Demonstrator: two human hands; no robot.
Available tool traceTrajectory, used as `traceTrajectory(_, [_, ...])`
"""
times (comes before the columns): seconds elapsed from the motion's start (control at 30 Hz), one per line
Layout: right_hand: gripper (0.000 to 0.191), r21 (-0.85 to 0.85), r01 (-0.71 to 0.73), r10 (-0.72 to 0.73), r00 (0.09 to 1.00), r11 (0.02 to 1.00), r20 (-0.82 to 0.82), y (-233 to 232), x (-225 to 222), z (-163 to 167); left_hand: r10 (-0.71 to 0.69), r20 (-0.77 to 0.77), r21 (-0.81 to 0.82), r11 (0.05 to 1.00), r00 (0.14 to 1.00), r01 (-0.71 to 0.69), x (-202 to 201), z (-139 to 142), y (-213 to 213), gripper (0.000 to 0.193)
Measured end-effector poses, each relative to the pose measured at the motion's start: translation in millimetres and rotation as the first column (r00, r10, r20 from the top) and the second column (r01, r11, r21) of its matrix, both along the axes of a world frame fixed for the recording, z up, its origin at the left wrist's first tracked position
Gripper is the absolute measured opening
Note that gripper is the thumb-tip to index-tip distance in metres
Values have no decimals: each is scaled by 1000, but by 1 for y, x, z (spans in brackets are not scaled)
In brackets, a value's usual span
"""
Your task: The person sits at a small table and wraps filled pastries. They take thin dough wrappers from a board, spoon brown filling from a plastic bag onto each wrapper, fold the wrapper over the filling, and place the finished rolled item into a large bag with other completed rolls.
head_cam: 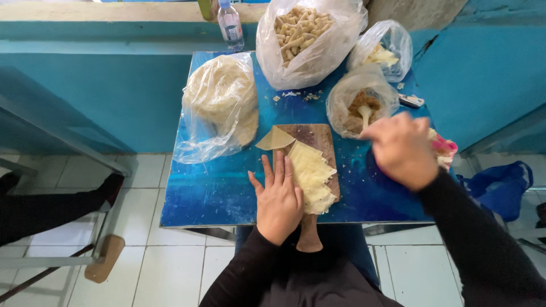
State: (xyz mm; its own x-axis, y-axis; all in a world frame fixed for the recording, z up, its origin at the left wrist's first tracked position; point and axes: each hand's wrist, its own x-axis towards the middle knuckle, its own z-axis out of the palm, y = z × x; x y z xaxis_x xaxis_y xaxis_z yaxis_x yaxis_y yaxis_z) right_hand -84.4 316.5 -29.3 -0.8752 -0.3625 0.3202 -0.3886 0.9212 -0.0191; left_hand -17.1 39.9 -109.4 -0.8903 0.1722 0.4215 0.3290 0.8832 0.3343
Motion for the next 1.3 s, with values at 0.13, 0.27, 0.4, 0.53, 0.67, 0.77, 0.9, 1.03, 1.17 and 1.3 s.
traceTrajectory(0.13, [38,271,21,23,987,962,-158,10,-41,2,-1,21,-4,1000,1000,1,0,-4,0,70])
traceTrajectory(0.27, [29,258,-18,21,1000,966,-10,11,-72,-15,4,0,-9,1000,1000,-4,-1,-4,0,70])
traceTrajectory(0.4, [19,53,3,2,996,999,-92,28,-93,-24,10,-47,-60,998,999,-13,1,13,1,66])
traceTrajectory(0.53, [16,-85,134,-144,982,987,-124,46,-113,-20,-50,-169,-121,992,984,30,-3,47,4,55])
traceTrajectory(0.67, [16,-171,158,-182,975,972,-131,55,-126,-12,-175,-62,-6,985,983,174,-50,74,26,36])
traceTrajectory(0.77, [30,-165,81,-125,953,983,-276,57,-134,-8,-274,88,299,924,958,237,-114,75,57,33])
traceTrajectory(0.9, [50,-299,177,-195,980,938,-31,56,-154,-4,-245,339,430,899,908,82,-195,56,104,59])
traceTrajectory(1.03, [31,-324,286,-187,934,902,304,55,-165,-5,-177,341,585,808,923,-61,-238,32,134,93])
traceTrajectory(1.17, [19,-728,224,56,939,648,339,59,-160,-8,-440,383,850,512,812,-123,-247,25,141,62])
traceTrajectory(1.3, [15,-763,40,170,966,646,195,69,-132,4,-550,262,875,482,793,46,-243,21,123,54])
